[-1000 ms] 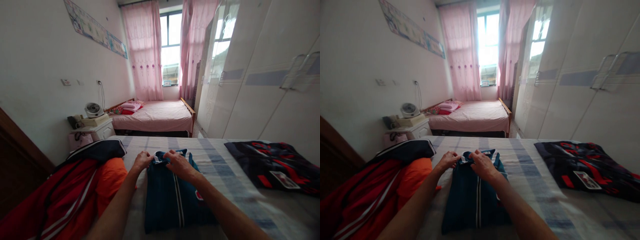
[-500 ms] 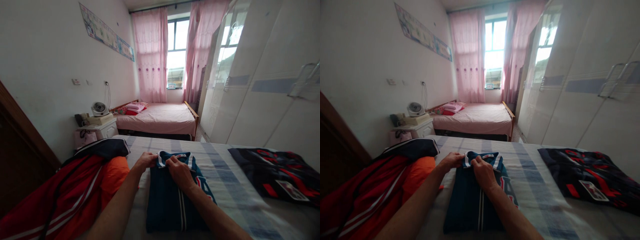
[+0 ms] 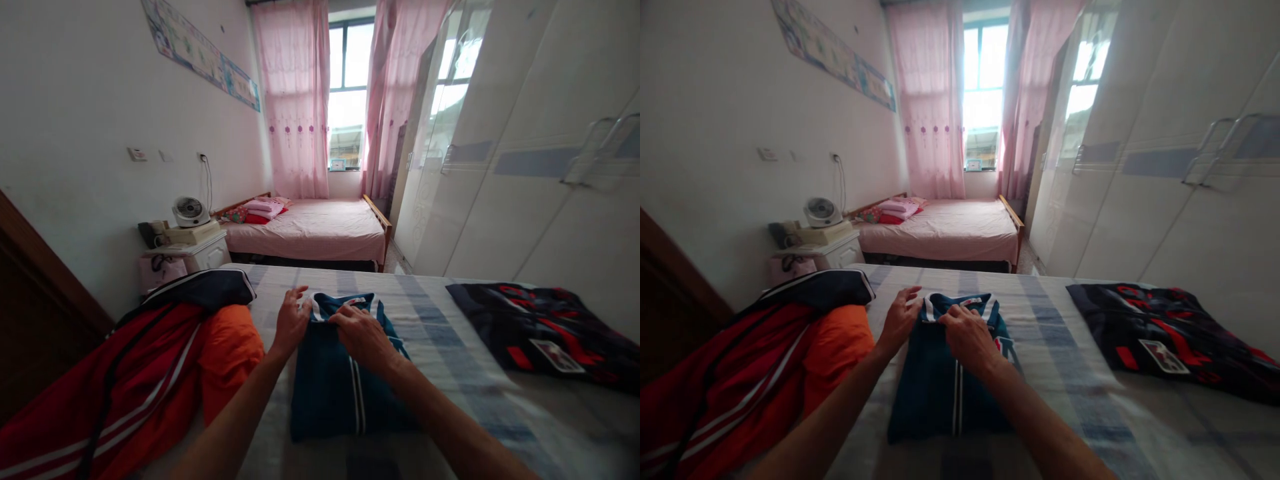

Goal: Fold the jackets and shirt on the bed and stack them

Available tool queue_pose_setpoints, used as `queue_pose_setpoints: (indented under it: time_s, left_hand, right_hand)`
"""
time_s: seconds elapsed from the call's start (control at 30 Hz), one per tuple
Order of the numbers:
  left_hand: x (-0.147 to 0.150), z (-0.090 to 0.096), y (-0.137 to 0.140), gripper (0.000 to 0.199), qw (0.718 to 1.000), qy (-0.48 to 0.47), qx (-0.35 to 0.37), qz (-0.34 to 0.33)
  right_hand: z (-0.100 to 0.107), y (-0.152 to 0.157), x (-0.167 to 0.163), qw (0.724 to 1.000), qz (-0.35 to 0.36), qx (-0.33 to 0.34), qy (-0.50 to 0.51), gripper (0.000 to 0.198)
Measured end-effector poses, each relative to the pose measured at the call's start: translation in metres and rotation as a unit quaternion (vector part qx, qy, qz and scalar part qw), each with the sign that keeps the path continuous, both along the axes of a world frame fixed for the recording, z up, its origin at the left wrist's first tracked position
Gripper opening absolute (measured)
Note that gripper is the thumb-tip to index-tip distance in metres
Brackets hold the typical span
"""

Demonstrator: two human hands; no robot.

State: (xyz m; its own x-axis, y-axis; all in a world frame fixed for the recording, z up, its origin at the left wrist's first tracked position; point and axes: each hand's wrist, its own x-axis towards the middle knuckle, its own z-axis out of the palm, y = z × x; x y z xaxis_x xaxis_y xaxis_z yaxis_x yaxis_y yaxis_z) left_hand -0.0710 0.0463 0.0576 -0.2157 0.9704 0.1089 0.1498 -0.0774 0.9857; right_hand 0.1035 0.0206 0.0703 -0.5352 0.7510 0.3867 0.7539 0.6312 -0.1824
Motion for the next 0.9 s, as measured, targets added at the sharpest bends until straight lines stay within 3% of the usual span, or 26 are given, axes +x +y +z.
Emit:
queue_pose_setpoints:
  time_s: [0.1,0.2,0.23,0.3,0.43,0.57,0.73,0.83,0.9]
  left_hand:
    - [0.004,-0.010,-0.041,0.034,0.974,0.191,0.111,-0.056]
    - [0.003,-0.032,-0.078,0.043,0.873,0.432,0.198,-0.108]
    - [0.002,-0.041,-0.086,0.044,0.850,0.471,0.204,-0.120]
    - [0.001,-0.055,-0.095,0.045,0.829,0.507,0.200,-0.129]
    - [-0.002,-0.068,-0.095,0.045,0.834,0.504,0.192,-0.111]
    - [-0.002,-0.067,-0.092,0.044,0.834,0.505,0.194,-0.108]
    - [-0.005,-0.073,-0.089,0.044,0.829,0.507,0.212,-0.104]
    - [-0.008,-0.079,-0.085,0.044,0.828,0.503,0.228,-0.100]
    - [-0.010,-0.080,-0.084,0.044,0.829,0.498,0.237,-0.097]
  right_hand:
    - [0.007,-0.015,0.025,0.993,-0.078,-0.029,0.090,0.024]
    - [-0.003,-0.033,0.058,0.972,-0.160,-0.067,0.161,0.024]
    - [-0.010,-0.038,0.069,0.963,-0.183,-0.083,0.180,0.028]
    - [-0.025,-0.046,0.088,0.935,-0.233,-0.146,0.226,0.038]
    - [-0.047,-0.051,0.106,0.829,-0.262,-0.330,0.368,0.045]
    - [-0.041,-0.047,0.106,0.713,-0.246,-0.435,0.492,0.046]
    - [-0.029,-0.035,0.097,0.568,-0.118,-0.561,0.591,0.036]
    - [-0.026,-0.026,0.088,0.516,-0.135,-0.598,0.598,0.037]
    - [-0.024,-0.022,0.081,0.506,-0.158,-0.616,0.582,0.037]
